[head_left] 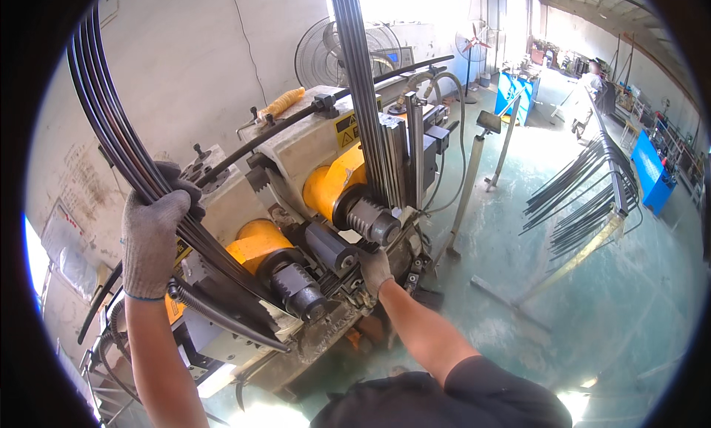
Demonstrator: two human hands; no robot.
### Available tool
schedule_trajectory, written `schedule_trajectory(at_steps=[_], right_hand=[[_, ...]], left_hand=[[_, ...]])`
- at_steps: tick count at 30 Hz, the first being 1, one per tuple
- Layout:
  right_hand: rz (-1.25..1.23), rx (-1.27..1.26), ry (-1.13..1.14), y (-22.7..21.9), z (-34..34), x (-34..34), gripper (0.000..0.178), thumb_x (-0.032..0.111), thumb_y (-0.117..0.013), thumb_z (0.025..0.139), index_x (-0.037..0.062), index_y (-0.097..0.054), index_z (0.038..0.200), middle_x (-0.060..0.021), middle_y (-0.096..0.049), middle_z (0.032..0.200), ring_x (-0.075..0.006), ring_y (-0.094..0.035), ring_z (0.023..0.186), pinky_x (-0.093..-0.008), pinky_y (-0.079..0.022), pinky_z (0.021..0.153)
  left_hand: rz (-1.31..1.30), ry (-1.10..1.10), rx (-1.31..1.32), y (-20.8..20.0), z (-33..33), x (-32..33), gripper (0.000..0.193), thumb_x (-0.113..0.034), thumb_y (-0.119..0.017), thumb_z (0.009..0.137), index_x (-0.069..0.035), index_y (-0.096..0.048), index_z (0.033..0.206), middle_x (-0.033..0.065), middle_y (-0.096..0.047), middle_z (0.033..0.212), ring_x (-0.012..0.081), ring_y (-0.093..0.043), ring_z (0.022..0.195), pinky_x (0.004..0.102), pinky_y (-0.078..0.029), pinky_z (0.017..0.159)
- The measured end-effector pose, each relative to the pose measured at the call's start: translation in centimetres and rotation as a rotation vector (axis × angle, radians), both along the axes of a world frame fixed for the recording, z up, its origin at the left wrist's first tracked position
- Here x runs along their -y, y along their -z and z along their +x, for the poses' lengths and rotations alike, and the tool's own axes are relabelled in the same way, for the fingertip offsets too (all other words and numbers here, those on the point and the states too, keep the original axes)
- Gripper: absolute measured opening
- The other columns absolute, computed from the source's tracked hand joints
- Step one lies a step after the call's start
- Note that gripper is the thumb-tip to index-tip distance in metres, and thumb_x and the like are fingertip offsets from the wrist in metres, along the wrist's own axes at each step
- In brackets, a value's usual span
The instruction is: The person repeatedly picks up straight metal rods from a rack, feeds them into a bending machine, and removes the bent rods to place them on a nearby rack. The process is repeated continuously throughout the clip.
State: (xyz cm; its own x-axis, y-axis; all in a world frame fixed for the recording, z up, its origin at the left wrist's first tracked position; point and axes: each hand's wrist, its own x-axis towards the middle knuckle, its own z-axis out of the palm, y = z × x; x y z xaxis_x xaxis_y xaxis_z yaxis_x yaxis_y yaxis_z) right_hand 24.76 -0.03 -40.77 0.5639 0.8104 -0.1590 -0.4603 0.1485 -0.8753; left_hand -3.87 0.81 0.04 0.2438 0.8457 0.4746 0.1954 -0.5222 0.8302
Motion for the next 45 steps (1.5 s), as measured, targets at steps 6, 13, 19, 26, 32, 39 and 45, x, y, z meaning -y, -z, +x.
schedule_trajectory(at_steps=[6,13,19,26,32,39,45], right_hand=[[-0.018,-0.043,0.019,-0.9,-0.2,0.3,0.020,0.018,-0.077,0.102,0.0031,-0.083,0.113,-0.0043,-0.079,0.098,-0.0143,-0.073,0.088,-0.0328,-0.058,0.081],[-0.030,0.081,-0.002,1.2,0.5,-0.5,0.025,0.023,-0.079,0.102,0.0003,-0.084,0.112,-0.0074,-0.082,0.102,-0.0160,-0.075,0.091,-0.0353,-0.058,0.082],[0.045,0.073,-0.024,0.6,0.6,-0.2,0.024,0.007,-0.080,0.103,0.0004,-0.077,0.125,-0.0065,-0.080,0.106,-0.0157,-0.076,0.091,-0.0356,-0.062,0.079],[0.016,0.011,-0.034,-0.7,0.5,0.5,0.025,0.015,-0.083,0.102,-0.0003,-0.078,0.121,-0.0084,-0.081,0.103,-0.0158,-0.076,0.088,-0.0348,-0.059,0.078],[0.037,0.047,-0.068,-0.6,0.7,0.6,0.027,0.020,-0.083,0.104,-0.0017,-0.078,0.119,-0.0076,-0.081,0.100,-0.0151,-0.075,0.088,-0.0348,-0.057,0.079],[0.016,-0.059,-0.065,-1.8,0.6,0.5,0.032,0.010,-0.086,0.099,0.0002,-0.076,0.127,-0.0079,-0.080,0.113,-0.0171,-0.073,0.100,-0.0367,-0.056,0.090],[0.142,-0.149,0.061,-4.2,1.3,8.2,0.034,0.016,-0.082,0.102,-0.0041,-0.078,0.130,-0.0068,-0.082,0.115,-0.0146,-0.069,0.105,-0.0340,-0.052,0.093]], left_hand=[[0.016,0.005,-0.074,0.0,-0.9,-0.1,0.039,-0.009,-0.071,0.099,0.002,-0.064,0.136,0.0103,-0.078,0.107,0.0211,-0.077,0.095,0.0375,-0.064,0.092],[0.011,-0.018,-0.091,0.0,-0.8,0.1,0.038,-0.012,-0.073,0.100,0.000,-0.065,0.135,0.0091,-0.078,0.106,0.0199,-0.077,0.097,0.0363,-0.064,0.092],[0.047,-0.116,-0.114,0.5,-0.1,0.5,0.048,-0.022,-0.073,0.097,-0.001,-0.064,0.139,0.0093,-0.077,0.104,0.0218,-0.075,0.098,0.0386,-0.060,0.095],[0.045,-0.170,-0.126,0.6,0.4,1.0,0.038,-0.021,-0.073,0.100,-0.003,-0.068,0.134,0.0097,-0.078,0.107,0.0197,-0.076,0.103,0.0405,-0.064,0.098],[0.047,-0.224,-0.186,0.5,0.5,1.4,0.045,-0.030,-0.076,0.099,-0.004,-0.067,0.134,0.0096,-0.077,0.106,0.0203,-0.076,0.103,0.0413,-0.065,0.098],[0.090,-0.219,-0.284,0.3,0.1,1.7,0.051,-0.035,-0.076,0.101,-0.003,-0.064,0.138,0.0107,-0.078,0.107,0.0208,-0.077,0.101,0.0396,-0.065,0.095],[0.099,-0.290,-0.062,1.2,-1.3,10.1,0.053,-0.019,-0.080,0.099,0.001,-0.060,0.143,0.0131,-0.075,0.106,0.0210,-0.074,0.096,0.0388,-0.062,0.088]])
